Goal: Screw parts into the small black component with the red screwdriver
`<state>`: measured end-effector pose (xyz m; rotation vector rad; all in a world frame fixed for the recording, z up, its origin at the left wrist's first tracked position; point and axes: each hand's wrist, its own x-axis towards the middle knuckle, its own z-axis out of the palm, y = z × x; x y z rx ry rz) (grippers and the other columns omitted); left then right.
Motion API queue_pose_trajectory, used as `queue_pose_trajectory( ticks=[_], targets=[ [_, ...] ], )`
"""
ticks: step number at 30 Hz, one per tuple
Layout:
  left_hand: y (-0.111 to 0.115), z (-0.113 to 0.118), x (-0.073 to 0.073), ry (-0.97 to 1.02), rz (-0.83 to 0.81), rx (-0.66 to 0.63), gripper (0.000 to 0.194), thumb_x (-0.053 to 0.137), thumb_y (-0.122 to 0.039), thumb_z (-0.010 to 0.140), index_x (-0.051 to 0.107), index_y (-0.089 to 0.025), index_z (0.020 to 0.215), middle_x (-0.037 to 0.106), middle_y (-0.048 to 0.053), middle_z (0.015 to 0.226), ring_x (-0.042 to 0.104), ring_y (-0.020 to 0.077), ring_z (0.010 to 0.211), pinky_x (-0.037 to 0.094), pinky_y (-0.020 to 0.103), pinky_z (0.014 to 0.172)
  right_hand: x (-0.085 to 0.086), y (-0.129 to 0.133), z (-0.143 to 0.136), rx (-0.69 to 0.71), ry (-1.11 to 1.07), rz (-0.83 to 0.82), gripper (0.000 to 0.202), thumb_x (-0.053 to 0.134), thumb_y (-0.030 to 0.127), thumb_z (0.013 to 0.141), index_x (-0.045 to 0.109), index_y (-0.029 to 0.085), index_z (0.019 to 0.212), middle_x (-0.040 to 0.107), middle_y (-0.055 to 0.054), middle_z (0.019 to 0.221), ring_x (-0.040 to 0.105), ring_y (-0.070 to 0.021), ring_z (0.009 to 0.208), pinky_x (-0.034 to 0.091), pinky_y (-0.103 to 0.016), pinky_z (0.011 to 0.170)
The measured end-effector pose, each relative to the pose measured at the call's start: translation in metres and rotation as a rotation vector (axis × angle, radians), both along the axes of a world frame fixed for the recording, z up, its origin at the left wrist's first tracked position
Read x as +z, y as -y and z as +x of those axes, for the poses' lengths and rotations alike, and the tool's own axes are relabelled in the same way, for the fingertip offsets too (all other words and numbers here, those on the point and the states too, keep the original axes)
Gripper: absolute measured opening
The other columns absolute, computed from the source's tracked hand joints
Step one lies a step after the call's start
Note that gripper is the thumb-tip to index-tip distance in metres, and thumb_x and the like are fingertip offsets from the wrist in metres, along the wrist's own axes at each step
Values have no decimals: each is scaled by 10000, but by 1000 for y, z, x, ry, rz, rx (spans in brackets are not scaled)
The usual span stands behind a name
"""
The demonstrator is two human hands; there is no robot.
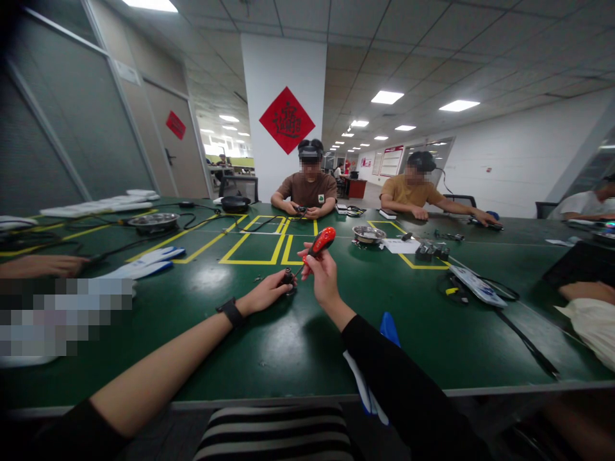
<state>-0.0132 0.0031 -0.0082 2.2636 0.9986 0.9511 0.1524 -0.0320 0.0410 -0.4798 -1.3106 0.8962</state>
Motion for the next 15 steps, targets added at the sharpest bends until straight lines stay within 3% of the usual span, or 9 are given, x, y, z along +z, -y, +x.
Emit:
queue_pose_trajectory(
  ticks=[10, 15],
  targets=[
    [0, -1, 0, -13, -1, -8, 241, 463, -299, 822, 542, -166, 1007, 611, 54, 976, 556, 182, 888, 422, 299, 836, 1, -4, -3, -73, -11, -14, 257, 610, 319, 752, 457, 206, 923, 630, -20, 949, 469, -28, 400, 391, -175, 363],
    [1, 0, 1, -18, 2, -4, 230, 465, -301, 822, 541, -165, 991, 610, 51, 965, 555, 182, 877, 426, 297, 825, 3, -2, -2, -23, -18, -20, 283, 609, 297, 753, 438, 218, 964, 630, -2, 897, 479, -40, 434, 425, -182, 402]
  ],
)
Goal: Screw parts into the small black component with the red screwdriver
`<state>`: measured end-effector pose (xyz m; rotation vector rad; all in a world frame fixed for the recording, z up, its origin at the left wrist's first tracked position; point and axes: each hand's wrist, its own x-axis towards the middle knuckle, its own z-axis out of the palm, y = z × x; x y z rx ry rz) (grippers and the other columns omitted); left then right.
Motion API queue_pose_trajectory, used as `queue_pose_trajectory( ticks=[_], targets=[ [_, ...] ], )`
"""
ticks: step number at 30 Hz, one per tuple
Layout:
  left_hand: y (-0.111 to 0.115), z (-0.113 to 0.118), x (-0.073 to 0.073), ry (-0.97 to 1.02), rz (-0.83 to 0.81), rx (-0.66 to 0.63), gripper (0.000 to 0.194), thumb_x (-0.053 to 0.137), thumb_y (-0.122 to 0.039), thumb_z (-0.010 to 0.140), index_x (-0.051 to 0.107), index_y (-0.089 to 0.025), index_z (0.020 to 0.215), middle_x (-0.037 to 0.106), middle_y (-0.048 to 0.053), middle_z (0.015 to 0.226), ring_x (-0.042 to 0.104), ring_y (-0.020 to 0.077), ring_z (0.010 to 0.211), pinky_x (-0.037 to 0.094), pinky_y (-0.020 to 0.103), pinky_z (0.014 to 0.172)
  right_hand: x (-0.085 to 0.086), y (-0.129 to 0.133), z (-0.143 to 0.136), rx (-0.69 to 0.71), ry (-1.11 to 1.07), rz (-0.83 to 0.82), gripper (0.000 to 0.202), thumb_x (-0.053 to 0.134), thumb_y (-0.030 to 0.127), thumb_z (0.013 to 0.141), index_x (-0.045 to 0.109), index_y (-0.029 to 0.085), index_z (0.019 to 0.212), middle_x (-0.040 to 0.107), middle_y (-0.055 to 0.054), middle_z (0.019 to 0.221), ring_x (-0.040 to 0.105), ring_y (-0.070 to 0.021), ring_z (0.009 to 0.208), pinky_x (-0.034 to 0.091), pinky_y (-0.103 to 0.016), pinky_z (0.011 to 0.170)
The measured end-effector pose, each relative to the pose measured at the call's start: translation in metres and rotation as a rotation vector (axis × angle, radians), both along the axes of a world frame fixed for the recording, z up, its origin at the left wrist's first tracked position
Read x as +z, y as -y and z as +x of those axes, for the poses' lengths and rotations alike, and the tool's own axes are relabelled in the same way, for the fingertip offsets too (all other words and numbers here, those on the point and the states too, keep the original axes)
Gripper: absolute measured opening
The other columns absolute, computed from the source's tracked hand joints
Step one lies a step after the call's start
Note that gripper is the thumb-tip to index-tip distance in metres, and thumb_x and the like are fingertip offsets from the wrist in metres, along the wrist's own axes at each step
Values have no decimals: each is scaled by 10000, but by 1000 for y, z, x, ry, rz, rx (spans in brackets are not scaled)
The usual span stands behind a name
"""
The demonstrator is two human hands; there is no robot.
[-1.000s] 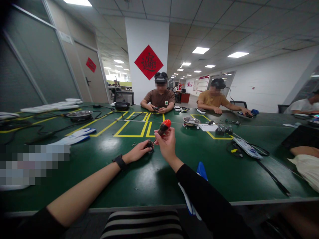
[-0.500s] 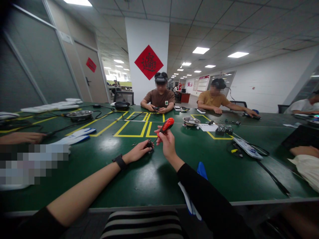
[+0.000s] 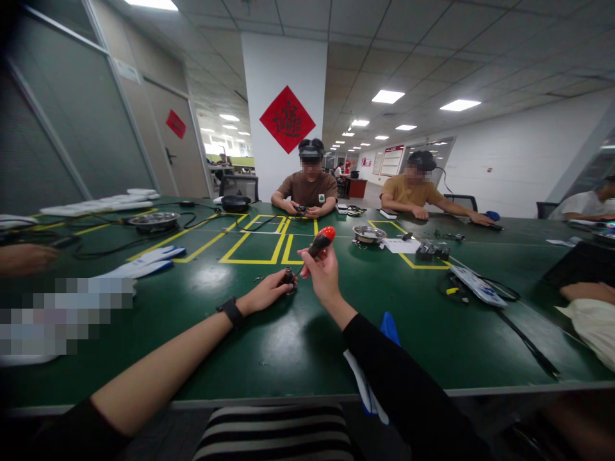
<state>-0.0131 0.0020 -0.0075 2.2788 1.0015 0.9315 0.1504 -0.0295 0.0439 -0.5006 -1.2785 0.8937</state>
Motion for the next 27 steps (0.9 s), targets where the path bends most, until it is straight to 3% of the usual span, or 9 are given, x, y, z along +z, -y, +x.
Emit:
queue_pose_trajectory(
  ticks=[11, 19, 27],
  targets=[
    [-1, -1, -1, 11, 12, 2, 226, 467, -298, 822, 542, -164, 987, 609, 51, 961, 553, 180, 868, 426, 299, 818, -2, -2, 1, 30, 46, -13, 345, 591, 286, 759, 494, 207, 1080, 610, -27, 947, 514, -54, 489, 466, -198, 427],
    [1, 0, 1, -9, 10, 5, 224, 465, -289, 820, 546, -163, 987, 607, 53, 952, 548, 178, 861, 423, 298, 821, -6, -11, 2, -62, 14, -24, 265, 598, 331, 761, 473, 188, 947, 663, -45, 900, 510, -54, 412, 436, -187, 382],
    [0, 0, 0, 0, 10, 16, 230, 461, -303, 822, 550, -169, 987, 616, 50, 956, 557, 176, 863, 428, 296, 822, -7, -7, 3, 25, -8, -28, 317, 489, 305, 817, 471, 222, 1123, 626, -44, 1014, 546, -63, 502, 485, -208, 445]
  ],
)
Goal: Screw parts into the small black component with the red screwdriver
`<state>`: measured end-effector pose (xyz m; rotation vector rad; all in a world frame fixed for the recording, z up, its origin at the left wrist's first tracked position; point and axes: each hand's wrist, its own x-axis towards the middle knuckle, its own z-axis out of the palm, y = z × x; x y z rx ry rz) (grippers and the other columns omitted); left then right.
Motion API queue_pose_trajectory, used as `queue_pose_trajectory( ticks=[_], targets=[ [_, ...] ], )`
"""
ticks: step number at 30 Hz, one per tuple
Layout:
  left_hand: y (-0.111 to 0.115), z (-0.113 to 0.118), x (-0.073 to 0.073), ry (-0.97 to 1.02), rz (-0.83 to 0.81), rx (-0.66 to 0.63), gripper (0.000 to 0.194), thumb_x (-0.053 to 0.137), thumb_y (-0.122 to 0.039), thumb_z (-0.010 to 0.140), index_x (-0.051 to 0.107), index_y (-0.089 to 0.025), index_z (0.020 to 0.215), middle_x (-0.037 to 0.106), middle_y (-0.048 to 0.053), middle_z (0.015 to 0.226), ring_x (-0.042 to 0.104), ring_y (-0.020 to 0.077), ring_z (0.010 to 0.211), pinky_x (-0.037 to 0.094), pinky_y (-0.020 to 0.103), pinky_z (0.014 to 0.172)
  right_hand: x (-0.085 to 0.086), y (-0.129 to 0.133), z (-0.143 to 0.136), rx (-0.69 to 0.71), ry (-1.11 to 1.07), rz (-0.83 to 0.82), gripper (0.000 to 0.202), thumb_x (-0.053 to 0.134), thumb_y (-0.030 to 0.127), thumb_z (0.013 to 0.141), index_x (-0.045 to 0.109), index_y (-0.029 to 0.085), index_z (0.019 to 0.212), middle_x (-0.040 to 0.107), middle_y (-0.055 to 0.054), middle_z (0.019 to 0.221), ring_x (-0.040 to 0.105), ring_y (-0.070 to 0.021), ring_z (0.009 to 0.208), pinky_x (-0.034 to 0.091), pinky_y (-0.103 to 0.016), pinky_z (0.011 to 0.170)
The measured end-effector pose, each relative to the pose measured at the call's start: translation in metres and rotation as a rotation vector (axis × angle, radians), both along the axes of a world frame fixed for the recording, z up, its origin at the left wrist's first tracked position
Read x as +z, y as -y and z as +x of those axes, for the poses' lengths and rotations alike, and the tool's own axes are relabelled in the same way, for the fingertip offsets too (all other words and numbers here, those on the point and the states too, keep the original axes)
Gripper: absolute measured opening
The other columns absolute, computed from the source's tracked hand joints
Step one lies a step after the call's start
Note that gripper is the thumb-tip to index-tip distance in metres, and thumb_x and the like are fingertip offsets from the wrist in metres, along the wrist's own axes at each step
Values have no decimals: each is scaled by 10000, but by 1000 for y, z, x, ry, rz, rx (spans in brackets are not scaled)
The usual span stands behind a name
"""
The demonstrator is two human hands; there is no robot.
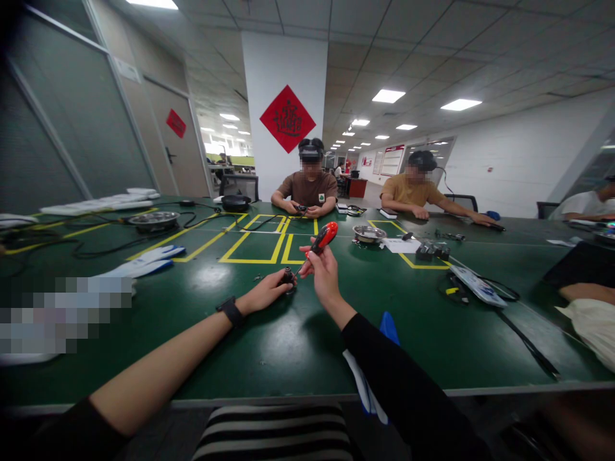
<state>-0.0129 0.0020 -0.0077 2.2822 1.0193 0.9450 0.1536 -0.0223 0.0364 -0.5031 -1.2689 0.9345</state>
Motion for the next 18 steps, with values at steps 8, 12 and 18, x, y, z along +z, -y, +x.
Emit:
queue_pose_trajectory(
  ticks=[8, 12, 18],
  targets=[
    [0, 0, 0, 3, -17, 4, 226, 469, -315, 813, 544, -165, 965, 611, 55, 961, 554, 185, 868, 426, 306, 822, 2, 2, -2, -35, 47, 35, 327, 534, 317, 795, 426, 228, 1090, 606, -50, 1080, 558, -61, 510, 506, -209, 458],
    [1, 0, 1, 14, -28, 10, 218, 471, -314, 810, 546, -162, 948, 614, 53, 936, 555, 184, 848, 430, 309, 811, 4, 4, -3, -57, 77, 39, 340, 551, 347, 786, 423, 216, 1073, 615, -63, 1068, 564, -63, 498, 497, -201, 440],
    [0, 1, 0, 14, -9, 5, 231, 478, -302, 811, 551, -161, 979, 618, 57, 962, 557, 183, 864, 428, 309, 825, 4, 5, -5, -97, 62, 55, 315, 602, 322, 757, 396, 219, 971, 634, -16, 935, 534, -45, 435, 466, -177, 404]
  ],
)
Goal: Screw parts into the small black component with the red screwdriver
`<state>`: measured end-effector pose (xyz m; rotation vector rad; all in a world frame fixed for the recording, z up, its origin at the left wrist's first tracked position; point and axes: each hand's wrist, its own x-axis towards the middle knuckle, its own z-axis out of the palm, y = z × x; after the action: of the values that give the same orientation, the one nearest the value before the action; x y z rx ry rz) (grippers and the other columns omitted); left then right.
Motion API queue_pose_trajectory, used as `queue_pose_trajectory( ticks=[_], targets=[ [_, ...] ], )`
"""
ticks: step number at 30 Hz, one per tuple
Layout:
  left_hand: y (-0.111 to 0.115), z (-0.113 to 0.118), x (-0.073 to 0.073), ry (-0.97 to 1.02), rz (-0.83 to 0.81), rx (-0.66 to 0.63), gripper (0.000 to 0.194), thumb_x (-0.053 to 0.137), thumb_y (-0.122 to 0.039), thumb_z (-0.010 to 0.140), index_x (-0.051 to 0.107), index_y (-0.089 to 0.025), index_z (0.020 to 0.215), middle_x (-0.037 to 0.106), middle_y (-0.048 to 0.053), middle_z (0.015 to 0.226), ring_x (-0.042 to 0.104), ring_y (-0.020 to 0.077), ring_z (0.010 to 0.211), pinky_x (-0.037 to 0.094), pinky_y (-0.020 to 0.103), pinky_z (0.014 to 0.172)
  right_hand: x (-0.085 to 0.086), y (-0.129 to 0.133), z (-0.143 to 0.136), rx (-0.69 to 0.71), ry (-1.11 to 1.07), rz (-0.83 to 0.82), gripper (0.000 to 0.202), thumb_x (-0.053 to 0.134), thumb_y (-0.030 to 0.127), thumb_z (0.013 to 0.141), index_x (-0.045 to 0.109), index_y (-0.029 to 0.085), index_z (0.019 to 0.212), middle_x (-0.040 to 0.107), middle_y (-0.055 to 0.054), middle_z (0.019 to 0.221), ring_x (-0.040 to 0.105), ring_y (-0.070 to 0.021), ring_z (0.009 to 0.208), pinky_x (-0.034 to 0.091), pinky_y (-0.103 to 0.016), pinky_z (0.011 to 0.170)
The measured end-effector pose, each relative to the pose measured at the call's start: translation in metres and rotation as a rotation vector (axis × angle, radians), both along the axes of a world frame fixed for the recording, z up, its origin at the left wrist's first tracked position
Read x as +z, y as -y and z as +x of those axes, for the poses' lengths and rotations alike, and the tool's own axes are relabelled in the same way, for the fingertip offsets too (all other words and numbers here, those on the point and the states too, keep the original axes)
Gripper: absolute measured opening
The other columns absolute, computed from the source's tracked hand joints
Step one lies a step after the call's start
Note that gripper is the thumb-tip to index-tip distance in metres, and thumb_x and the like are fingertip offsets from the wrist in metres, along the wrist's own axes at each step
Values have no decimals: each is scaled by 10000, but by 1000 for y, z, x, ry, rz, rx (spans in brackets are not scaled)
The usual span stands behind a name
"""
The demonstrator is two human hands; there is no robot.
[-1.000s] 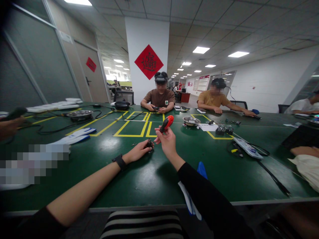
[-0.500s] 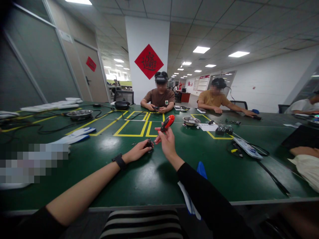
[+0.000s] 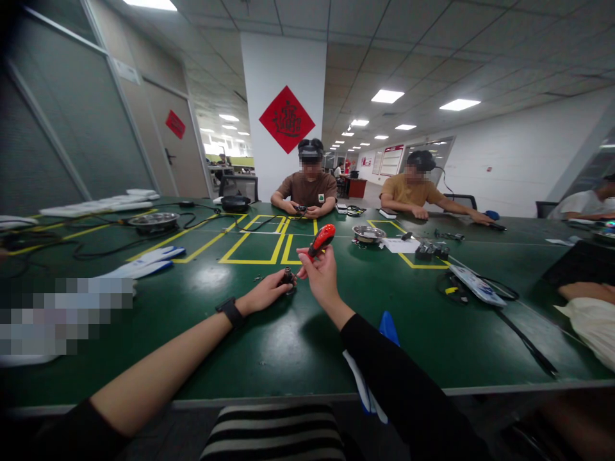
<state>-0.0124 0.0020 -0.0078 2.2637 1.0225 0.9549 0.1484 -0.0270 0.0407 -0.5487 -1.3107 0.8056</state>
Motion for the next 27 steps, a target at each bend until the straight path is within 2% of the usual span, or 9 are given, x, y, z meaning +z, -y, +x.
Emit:
queue_pose_trajectory(
  ticks=[7, 14, 20, 27],
  targets=[
    [0, -1, 0, -5, -2, -13, 240, 463, -303, 821, 546, -160, 996, 614, 57, 969, 555, 183, 866, 427, 313, 831, 1, 3, 1, 26, 17, -12, 340, 631, 284, 733, 372, 231, 947, 606, 6, 925, 542, -46, 454, 484, -180, 416],
    [1, -1, 2, -6, -14, -4, 239, 465, -319, 820, 546, -164, 983, 614, 57, 976, 553, 191, 879, 423, 319, 841, -2, 5, 0, 114, 17, 19, 218, 536, 296, 804, 409, 232, 969, 593, -14, 994, 538, -49, 488, 506, -203, 442],
    [1, 0, 2, 1, -22, -5, 242, 465, -312, 817, 545, -163, 990, 616, 61, 986, 556, 191, 878, 423, 317, 841, -1, 2, 1, 93, 35, -6, 327, 560, 334, 781, 429, 227, 1061, 588, -49, 1057, 566, -67, 537, 517, -206, 445],
    [1, 0, 1, 3, -18, 5, 236, 467, -322, 812, 547, -160, 965, 616, 56, 947, 549, 185, 850, 428, 308, 816, -1, 1, 0, 16, 26, -15, 320, 631, 305, 726, 412, 225, 945, 598, -8, 959, 539, -42, 476, 454, -158, 385]
  ],
)
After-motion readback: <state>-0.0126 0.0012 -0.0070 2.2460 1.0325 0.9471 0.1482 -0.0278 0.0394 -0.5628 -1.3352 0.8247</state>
